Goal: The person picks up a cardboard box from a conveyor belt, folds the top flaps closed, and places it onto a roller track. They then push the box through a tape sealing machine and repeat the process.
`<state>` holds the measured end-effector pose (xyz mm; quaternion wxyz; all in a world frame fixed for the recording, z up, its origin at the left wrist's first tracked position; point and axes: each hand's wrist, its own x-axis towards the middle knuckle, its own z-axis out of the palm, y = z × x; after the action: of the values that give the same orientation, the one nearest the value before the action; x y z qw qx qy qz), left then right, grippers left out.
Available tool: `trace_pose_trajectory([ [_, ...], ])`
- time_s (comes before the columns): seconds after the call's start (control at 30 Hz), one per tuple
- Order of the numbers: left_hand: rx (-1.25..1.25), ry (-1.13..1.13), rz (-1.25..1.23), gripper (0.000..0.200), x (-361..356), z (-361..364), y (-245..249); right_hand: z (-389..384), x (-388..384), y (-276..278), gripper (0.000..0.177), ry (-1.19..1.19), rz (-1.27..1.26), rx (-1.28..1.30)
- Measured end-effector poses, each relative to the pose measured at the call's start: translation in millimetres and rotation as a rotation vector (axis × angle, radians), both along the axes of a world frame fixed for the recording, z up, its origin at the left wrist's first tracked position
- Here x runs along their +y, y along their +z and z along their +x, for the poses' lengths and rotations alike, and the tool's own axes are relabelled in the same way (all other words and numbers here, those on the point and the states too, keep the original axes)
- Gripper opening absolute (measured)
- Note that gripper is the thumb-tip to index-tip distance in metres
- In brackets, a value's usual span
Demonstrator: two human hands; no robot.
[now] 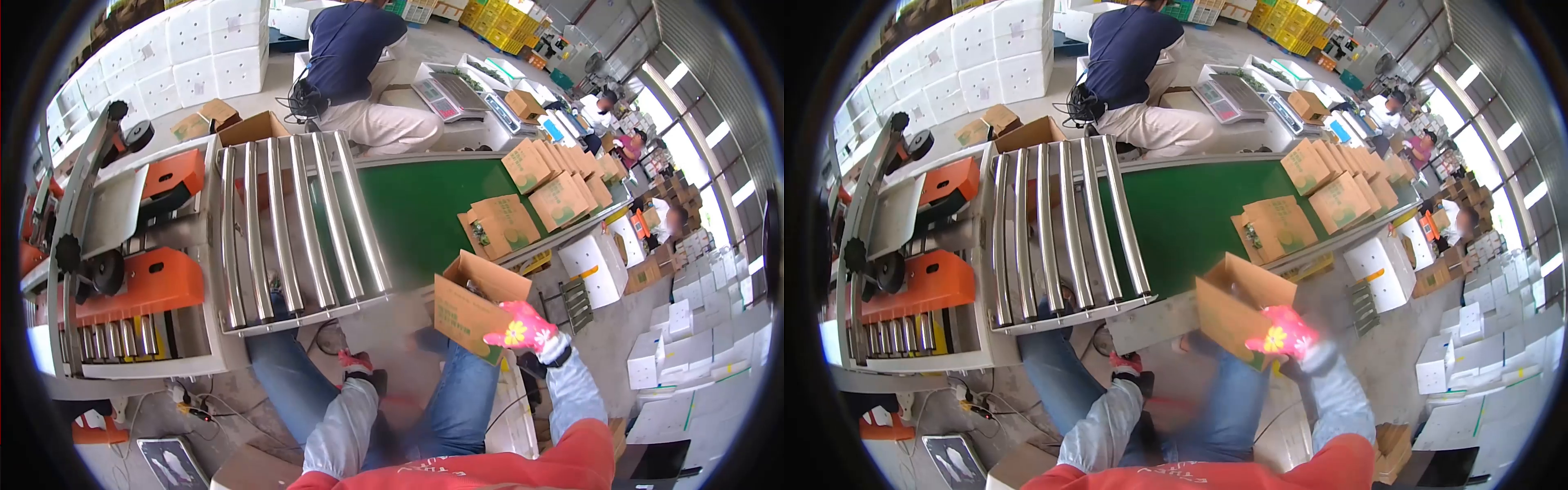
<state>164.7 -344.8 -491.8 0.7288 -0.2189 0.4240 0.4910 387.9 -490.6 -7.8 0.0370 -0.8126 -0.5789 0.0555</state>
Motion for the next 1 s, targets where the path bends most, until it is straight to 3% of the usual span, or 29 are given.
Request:
trace_pose_trajectory([
  [0.03,0.003,-0.024,-0.074,0.025,2.2,-1.2,15.8,-8.1,-31.3,2.0,0.066,0.132,0.142,0.042],
  [0.07,0.014,-0.031,-0.101,0.024,4.2,1.1,12.0,-22.4,-51.8,15.5,0.063,0.177,0.087,-0.007],
  [0.17,0.043,-0.106,-0.125,0.024,5.1,-2.2,35.3,-45.4,-96.2,14.4,0.071,-0.168,0.088,0.429],
  [0.2,0.020,-0.100,-0.104,0.024,5.2,-1.7,30.7,-60.0,-100.1,16.2,0.073,-0.047,0.214,0.361],
  [0.23,-0.002,-0.094,-0.081,0.025,5.5,-0.4,27.6,-69.4,-103.9,15.7,0.070,-0.036,0.152,0.203],
  [0.33,-0.053,-0.162,-0.005,0.025,2.9,-4.6,14.7,-100.3,-103.2,12.0,0.065,-0.152,0.132,0.180],
  [0.47,-0.045,-0.067,-0.105,0.028,12.7,0.9,6.4,-104.1,-105.4,4.7,0.058,-0.089,0.122,0.139],
  [0.6,-0.031,-0.073,-0.037,0.021,13.6,-0.1,15.1,-100.0,-105.8,-5.0,0.058,-0.153,0.172,0.155],
  [0.63,-0.016,-0.169,0.062,0.019,8.8,-5.0,16.9,-100.2,-101.1,-2.0,0.057,-0.155,0.189,0.186],
  [0.7,-0.046,-0.127,0.010,0.019,13.8,-2.1,17.4,-99.1,-98.3,-3.2,0.057,-0.166,0.211,0.220],
  [0.77,-0.073,-0.087,-0.034,0.019,17.6,-2.3,16.0,-94.3,-101.0,-12.4,0.075,-0.118,0.183,0.203],
  [0.87,-0.046,-0.184,-0.053,0.021,19.0,-10.9,20.6,-103.2,-93.8,-13.1,0.073,-0.201,0.263,0.403],
  [0.9,0.423,-0.516,0.523,0.023,14.3,-13.6,-3.8,-106.0,-91.1,-11.8,0.073,-0.228,0.293,0.470],
  [0.97,0.904,-0.823,1.118,0.026,14.4,-8.9,-35.2,-107.8,-86.5,-6.0,0.090,-0.091,0.214,0.391],
  [1.0,0.286,-0.775,0.742,0.027,12.7,-9.8,5.5,-107.4,-84.9,-5.1,0.099,-0.043,0.193,0.364],
])
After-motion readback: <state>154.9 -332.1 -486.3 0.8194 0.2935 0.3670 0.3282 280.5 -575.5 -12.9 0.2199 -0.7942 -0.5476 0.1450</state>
